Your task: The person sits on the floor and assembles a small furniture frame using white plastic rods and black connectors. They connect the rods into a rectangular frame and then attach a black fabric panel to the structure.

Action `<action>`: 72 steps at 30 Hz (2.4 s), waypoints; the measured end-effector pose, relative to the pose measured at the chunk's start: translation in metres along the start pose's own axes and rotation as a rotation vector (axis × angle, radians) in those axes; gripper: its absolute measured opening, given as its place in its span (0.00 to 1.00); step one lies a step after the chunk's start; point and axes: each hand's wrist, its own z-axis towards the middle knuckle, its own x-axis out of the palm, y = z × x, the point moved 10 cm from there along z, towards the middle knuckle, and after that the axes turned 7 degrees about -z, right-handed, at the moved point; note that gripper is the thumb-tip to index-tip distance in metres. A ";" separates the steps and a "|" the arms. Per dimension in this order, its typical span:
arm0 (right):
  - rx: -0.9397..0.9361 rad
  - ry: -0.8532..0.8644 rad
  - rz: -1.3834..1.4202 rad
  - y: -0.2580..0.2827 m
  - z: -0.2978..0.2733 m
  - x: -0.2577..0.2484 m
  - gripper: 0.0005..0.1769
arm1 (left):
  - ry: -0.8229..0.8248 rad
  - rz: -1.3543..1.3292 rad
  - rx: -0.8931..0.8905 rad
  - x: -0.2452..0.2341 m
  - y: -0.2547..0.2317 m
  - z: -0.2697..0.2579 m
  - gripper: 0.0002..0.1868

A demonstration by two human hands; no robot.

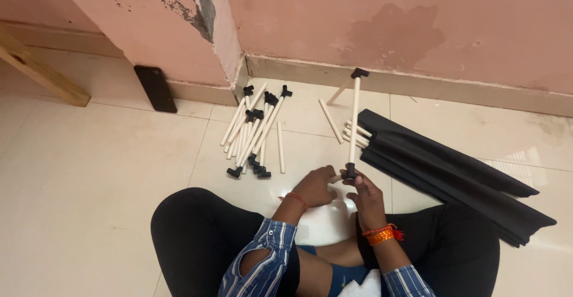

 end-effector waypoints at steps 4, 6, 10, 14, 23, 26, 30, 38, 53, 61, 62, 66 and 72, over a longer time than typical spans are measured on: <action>-0.008 -0.029 -0.057 0.007 0.003 -0.001 0.30 | 0.051 -0.332 0.131 0.006 -0.032 -0.009 0.23; -0.091 -0.013 -0.087 0.016 0.004 0.002 0.32 | -0.027 -0.463 0.127 0.003 -0.039 -0.010 0.22; -0.198 0.034 -0.329 0.020 -0.003 0.011 0.38 | -0.336 -0.506 -0.007 -0.006 -0.027 -0.014 0.22; -0.045 0.011 -0.236 0.003 -0.003 0.006 0.40 | -0.430 -0.424 -0.018 -0.011 -0.020 -0.016 0.22; 0.139 0.003 -0.077 -0.019 -0.002 0.012 0.34 | -0.451 -0.506 0.039 -0.009 0.004 -0.004 0.30; 0.180 0.019 -0.028 -0.032 0.001 0.014 0.33 | -0.433 -0.512 0.059 -0.008 0.008 0.000 0.32; 0.174 0.073 0.041 -0.054 0.005 0.016 0.29 | -0.418 -0.546 0.088 -0.007 0.009 0.000 0.32; -0.160 0.166 -0.685 -0.073 0.008 0.043 0.22 | -0.426 -0.667 0.085 -0.011 -0.018 -0.003 0.15; -0.336 0.059 -1.040 -0.094 0.023 0.040 0.12 | -0.357 -0.400 0.033 -0.015 -0.039 0.005 0.19; -0.435 0.054 -1.125 -0.094 0.021 0.045 0.10 | -0.343 -0.282 0.005 -0.016 -0.038 0.007 0.18; -0.429 0.047 -1.129 -0.092 0.021 0.045 0.10 | -0.343 -0.276 0.003 -0.016 -0.038 0.008 0.18; -0.394 0.065 -1.087 -0.066 0.016 0.049 0.09 | -0.328 -0.261 -0.005 -0.015 -0.043 0.009 0.19; -0.235 0.178 -0.845 -0.013 -0.005 0.051 0.33 | -0.249 -0.321 -0.072 -0.024 -0.047 0.003 0.32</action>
